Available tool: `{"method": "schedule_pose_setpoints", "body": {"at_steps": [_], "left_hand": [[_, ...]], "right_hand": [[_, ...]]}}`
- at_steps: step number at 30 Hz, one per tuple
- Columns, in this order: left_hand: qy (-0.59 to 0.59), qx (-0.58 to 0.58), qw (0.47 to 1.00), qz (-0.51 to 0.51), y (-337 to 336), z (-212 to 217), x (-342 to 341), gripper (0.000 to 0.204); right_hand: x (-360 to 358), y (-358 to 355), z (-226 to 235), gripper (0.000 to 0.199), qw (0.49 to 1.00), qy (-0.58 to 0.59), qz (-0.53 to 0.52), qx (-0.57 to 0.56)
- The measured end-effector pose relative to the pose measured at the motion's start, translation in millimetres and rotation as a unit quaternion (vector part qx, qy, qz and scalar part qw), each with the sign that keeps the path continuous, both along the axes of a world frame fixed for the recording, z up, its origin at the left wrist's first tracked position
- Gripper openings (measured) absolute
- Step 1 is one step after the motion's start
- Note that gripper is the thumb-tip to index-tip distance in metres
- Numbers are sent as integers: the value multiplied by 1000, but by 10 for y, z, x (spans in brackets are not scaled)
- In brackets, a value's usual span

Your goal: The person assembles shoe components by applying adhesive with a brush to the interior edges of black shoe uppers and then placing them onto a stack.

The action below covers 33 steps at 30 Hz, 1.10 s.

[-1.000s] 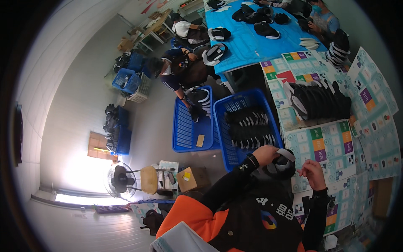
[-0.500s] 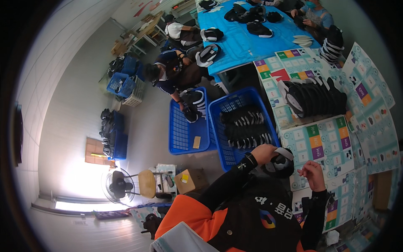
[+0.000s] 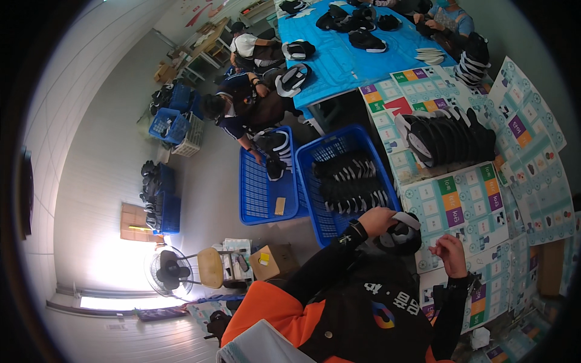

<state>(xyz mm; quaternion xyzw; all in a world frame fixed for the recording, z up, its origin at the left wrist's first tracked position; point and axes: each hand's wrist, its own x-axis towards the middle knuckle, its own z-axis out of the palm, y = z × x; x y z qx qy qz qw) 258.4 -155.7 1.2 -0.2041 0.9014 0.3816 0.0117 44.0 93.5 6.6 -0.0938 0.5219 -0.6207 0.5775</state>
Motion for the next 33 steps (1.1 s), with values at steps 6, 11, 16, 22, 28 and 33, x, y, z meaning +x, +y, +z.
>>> {"method": "schedule_pose_setpoints", "body": {"at_steps": [6,11,16,22,28,33], "left_hand": [[18,-23,999,44,-3,-98,85,21],[45,-44,991,114,13,279,34,23],[96,-46,988,110,17,259,-83,20],[50,-54,996,45,168,253,-263,25],[55,-57,996,27,288,175,-334,25],[54,-62,996,-15,333,263,-522,15]], "right_hand": [[-376,552,-781,14,975,158,-63,141],[-588,1753,-1928,39,649,567,-15,507],[-168,2225,-2216,99,586,501,-49,634],[-175,2400,-2456,107,646,438,-84,619],[-181,2342,-2375,105,652,471,-168,569],[-182,2760,-2720,98,590,614,-157,500]]}}
